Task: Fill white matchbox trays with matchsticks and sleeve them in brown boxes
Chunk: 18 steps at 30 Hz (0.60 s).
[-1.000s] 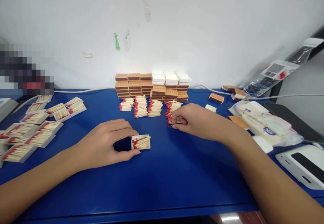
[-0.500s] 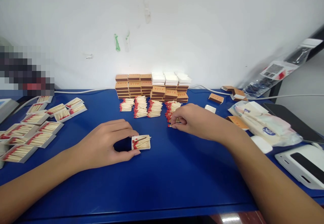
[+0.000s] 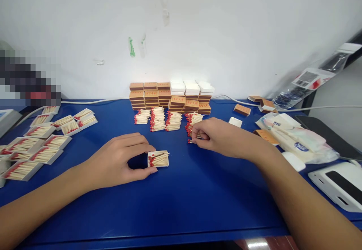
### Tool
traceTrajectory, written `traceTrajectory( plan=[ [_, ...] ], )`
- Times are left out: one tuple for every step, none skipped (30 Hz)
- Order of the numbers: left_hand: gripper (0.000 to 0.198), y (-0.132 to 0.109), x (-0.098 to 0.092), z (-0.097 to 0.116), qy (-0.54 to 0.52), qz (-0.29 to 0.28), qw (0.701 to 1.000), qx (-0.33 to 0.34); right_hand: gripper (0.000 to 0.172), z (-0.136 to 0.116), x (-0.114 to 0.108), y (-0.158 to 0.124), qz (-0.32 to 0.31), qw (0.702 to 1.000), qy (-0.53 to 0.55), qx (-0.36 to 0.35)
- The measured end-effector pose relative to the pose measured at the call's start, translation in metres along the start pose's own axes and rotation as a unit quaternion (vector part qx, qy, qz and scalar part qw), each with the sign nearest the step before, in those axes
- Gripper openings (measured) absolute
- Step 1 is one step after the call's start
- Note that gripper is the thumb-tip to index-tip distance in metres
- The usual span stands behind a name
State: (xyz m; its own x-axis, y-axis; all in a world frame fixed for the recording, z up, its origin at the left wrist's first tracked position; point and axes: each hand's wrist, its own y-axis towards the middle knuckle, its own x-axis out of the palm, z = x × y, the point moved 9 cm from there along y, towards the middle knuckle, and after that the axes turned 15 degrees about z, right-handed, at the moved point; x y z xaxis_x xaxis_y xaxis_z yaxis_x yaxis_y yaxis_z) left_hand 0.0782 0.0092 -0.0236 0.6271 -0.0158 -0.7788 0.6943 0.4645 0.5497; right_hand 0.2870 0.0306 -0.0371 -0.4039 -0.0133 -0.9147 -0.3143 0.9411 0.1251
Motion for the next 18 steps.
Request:
traceTrajectory(
  plan=[
    [0.027,0.000,0.000,0.000,0.000,0.001,1.000,0.000,0.026,0.000,-0.001,-0.001,-0.002,1.000,0.001,0.003],
    [0.027,-0.001,0.000,0.000,0.000,0.000,1.000,0.000,0.027,-0.001,-0.001,-0.001,-0.005,1.000,0.002,0.005],
    [0.027,-0.001,0.000,0.000,-0.001,0.001,1.000,0.000,0.028,-0.002,-0.002,-0.002,-0.009,1.000,0.003,0.005],
    [0.026,-0.001,0.000,0.000,-0.001,0.001,1.000,-0.001,0.029,-0.004,-0.001,-0.003,-0.013,1.000,0.005,0.004],
    [0.026,-0.001,0.000,-0.001,-0.001,0.002,1.000,-0.001,0.030,-0.008,-0.001,-0.003,-0.014,1.000,0.009,0.000],
    [0.026,-0.001,0.000,-0.001,-0.001,0.002,1.000,-0.002,0.030,-0.014,-0.001,-0.003,-0.011,1.000,0.018,-0.005],
    [0.026,-0.001,0.001,-0.001,-0.002,0.001,1.000,-0.002,0.029,-0.021,-0.001,-0.003,-0.001,1.000,0.030,-0.010],
    [0.026,-0.001,0.001,-0.001,-0.003,0.001,1.000,-0.003,0.028,-0.030,0.000,-0.003,0.013,0.999,0.044,-0.014],
    [0.026,0.000,0.001,-0.001,-0.004,-0.002,1.000,-0.004,0.026,-0.040,0.001,-0.002,0.031,0.998,0.059,-0.017],
    [0.025,0.000,0.002,0.000,-0.007,-0.004,1.000,-0.005,0.024,-0.050,0.003,-0.002,0.048,0.996,0.073,-0.021],
    [0.025,0.001,0.003,0.000,-0.008,-0.006,1.000,-0.006,0.021,-0.061,0.006,-0.002,0.062,0.994,0.083,-0.025],
    [0.024,0.001,0.004,0.000,-0.010,-0.008,1.000,-0.006,0.017,-0.071,0.011,-0.002,0.070,0.993,0.088,-0.034],
    [0.024,0.002,0.004,0.001,-0.010,-0.008,1.000,-0.007,0.015,-0.082,0.016,-0.002,0.075,0.992,0.086,-0.047],
    [0.023,0.002,0.004,0.001,-0.009,-0.007,1.000,-0.006,0.013,-0.089,0.019,-0.002,0.077,0.992,0.080,-0.057],
    [0.023,0.003,0.004,0.001,-0.008,-0.005,1.000,-0.006,0.012,-0.094,0.022,-0.002,0.078,0.992,0.073,-0.065],
    [0.023,0.003,0.004,0.001,-0.007,-0.004,1.000,-0.006,0.011,-0.094,0.021,-0.002,0.081,0.992,0.068,-0.069],
    [0.023,0.003,0.004,0.001,-0.007,-0.003,1.000,-0.006,0.012,-0.091,0.016,-0.002,0.091,0.992,0.064,-0.068],
    [0.023,0.003,0.003,0.001,-0.007,-0.002,1.000,-0.006,0.013,-0.084,0.008,-0.002,0.107,0.990,0.060,-0.062]
  ],
)
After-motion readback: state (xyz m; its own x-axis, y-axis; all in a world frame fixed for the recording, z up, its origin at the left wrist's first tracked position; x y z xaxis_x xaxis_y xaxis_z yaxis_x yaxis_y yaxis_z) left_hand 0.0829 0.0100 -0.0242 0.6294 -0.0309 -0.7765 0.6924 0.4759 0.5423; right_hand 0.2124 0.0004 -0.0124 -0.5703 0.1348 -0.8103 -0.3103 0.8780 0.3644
